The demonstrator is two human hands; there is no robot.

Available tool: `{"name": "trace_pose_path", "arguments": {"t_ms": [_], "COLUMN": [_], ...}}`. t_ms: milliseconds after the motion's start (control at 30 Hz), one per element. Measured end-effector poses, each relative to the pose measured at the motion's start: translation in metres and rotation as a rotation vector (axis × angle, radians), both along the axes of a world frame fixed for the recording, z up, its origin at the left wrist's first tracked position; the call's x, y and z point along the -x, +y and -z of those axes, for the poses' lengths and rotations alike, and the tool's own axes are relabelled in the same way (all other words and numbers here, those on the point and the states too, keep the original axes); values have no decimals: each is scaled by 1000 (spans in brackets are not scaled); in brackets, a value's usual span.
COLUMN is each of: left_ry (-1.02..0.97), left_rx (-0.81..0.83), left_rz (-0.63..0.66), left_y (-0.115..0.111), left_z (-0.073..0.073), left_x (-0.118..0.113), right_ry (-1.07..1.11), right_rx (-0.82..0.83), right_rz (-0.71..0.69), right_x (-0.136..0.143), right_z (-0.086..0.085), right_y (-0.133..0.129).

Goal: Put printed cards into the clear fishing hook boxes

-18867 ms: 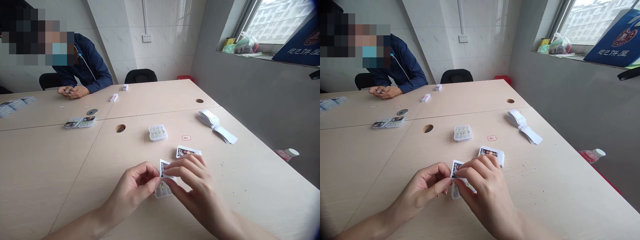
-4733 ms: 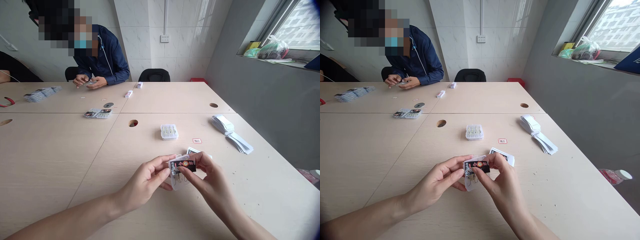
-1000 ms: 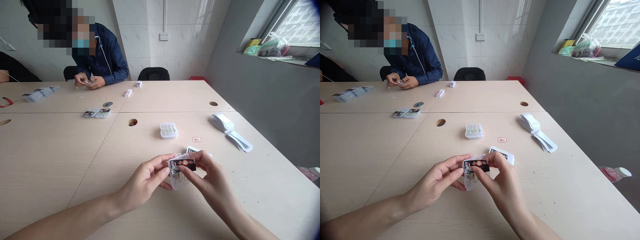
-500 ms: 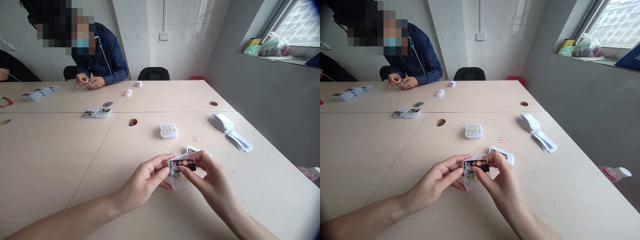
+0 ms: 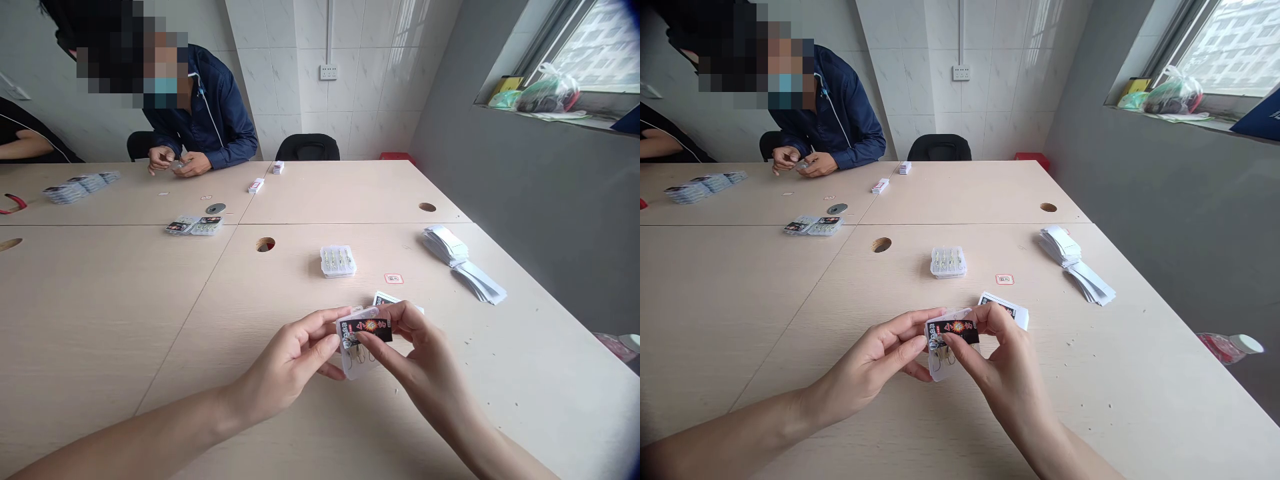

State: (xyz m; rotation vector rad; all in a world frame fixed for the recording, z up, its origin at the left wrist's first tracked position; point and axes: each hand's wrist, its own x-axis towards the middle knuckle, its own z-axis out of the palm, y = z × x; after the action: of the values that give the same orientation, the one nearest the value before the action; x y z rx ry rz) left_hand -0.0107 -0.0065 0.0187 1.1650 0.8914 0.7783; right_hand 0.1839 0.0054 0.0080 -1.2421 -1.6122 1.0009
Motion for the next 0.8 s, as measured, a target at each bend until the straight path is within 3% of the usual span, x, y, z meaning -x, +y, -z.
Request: {"name": "trace_pose_path", "arguments": {"t_ms": [800], "left_ry": [4], "left_rx": [7], "left_rz": [-8], "left_y": [-1], "left_z": [-3], "left_x": [-1], "right_ry": [-26], "right_rx": [5], "right_rz": [-4], "right_x": [-1], "right_z": [-1], "right_y": [-2]}}
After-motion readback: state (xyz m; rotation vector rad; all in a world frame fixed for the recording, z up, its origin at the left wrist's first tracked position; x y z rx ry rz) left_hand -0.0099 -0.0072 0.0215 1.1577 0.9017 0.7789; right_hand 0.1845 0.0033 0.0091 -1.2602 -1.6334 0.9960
